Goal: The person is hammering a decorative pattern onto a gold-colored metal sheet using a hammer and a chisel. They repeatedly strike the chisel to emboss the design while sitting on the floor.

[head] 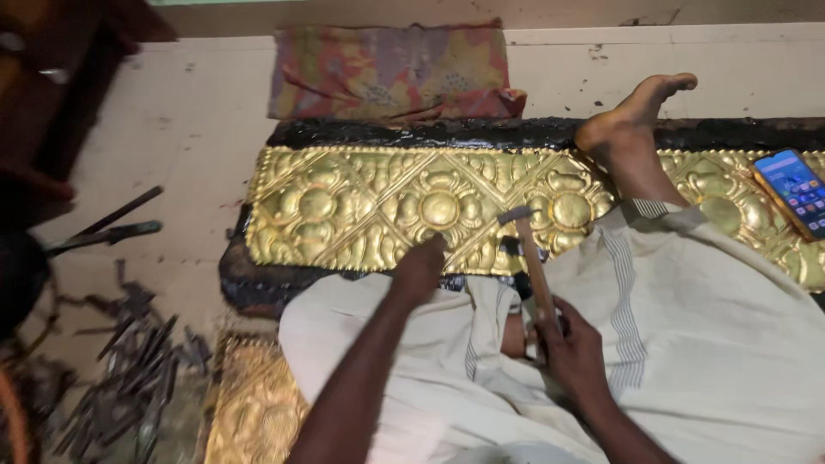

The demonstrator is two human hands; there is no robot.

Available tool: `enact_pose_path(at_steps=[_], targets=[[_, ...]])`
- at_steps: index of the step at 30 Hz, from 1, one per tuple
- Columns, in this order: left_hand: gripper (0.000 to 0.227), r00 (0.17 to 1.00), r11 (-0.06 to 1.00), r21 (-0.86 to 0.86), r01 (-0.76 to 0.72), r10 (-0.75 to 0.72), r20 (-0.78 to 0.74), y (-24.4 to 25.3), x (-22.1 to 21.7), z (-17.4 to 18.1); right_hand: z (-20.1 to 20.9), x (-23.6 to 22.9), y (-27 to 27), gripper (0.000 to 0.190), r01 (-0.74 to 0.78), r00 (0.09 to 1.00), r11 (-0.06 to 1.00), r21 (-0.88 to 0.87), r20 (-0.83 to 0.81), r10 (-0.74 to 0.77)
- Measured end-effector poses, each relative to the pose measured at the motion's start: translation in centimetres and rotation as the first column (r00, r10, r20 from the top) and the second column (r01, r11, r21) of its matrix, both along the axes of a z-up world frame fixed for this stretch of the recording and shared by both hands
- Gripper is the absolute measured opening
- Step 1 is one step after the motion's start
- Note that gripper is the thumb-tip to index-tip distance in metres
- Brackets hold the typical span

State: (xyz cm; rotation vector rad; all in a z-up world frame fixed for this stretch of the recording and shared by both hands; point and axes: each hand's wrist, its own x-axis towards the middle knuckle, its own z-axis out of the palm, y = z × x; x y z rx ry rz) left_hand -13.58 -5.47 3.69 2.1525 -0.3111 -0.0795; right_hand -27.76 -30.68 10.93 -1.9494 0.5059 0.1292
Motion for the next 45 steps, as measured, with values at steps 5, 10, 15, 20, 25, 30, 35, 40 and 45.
enact_pose_path(at_steps=[5, 10, 15, 20, 25, 30, 35, 40, 45], targets=[[0.025, 0.978, 0.894, 0.407, 0.188, -0.135, -0.157, -6.6, -9.6, 4.4, 3.0, -2.1, -1.2, 0.041, 0.001, 0.998, 0.994, 0.112, 0.063, -0.008], [0.032, 0.851, 0.707, 0.563, 0.428, -0.106, -0.515, -9.4, -12.7, 7.5, 4.3, -3.4, -1.1, 0.041, -0.011, 0.996, 0.987, 0.159, 0.086, -0.003], [0.027, 0.889, 0.836, 0.463, 0.295, -0.062, -0.454, -6.6, -13.3, 3.7, 4.4, -4.3, -0.6, 0.042, -0.031, 0.999, 0.967, 0.252, -0.025, 0.038], [0.018, 0.978, 0.98, 0.057, -0.188, 0.182, 0.104, -3.4, -12.1, 1.7, 4.4, -3.6, -0.2, 0.039, -0.082, 0.99, 0.958, 0.275, -0.086, 0.11], [0.024, 0.677, 0.581, -0.367, -0.727, 0.516, -0.525, 2.8, -5.7, 1.7, 4.6, -3.3, 0.2, 0.038, -0.079, 0.989, 0.97, 0.23, -0.105, 0.105], [0.015, 0.829, 0.596, -0.576, -0.559, 0.411, -0.378, 4.4, -3.2, -1.3, 5.3, -2.3, 2.8, 0.041, -0.146, 0.987, 0.983, 0.109, 0.079, 0.138], [0.019, 0.884, 0.686, -0.562, -0.462, 0.31, -0.349, 2.3, -3.7, -4.2, 6.4, 0.1, 4.0, 0.055, -0.391, 0.919, 0.89, -0.236, -0.048, 0.391], [0.019, 0.94, 0.784, -0.52, -0.34, 0.263, -0.218, 2.8, -3.1, -4.7, 7.0, 2.7, 4.9, 0.057, -0.525, 0.834, 0.739, -0.423, -0.079, 0.546], [0.015, 0.941, 0.857, -0.392, -0.335, 0.285, -0.18, 3.0, -3.4, -4.2, 8.0, 3.8, 5.0, 0.062, -0.587, 0.749, 0.588, -0.557, -0.098, 0.655]])
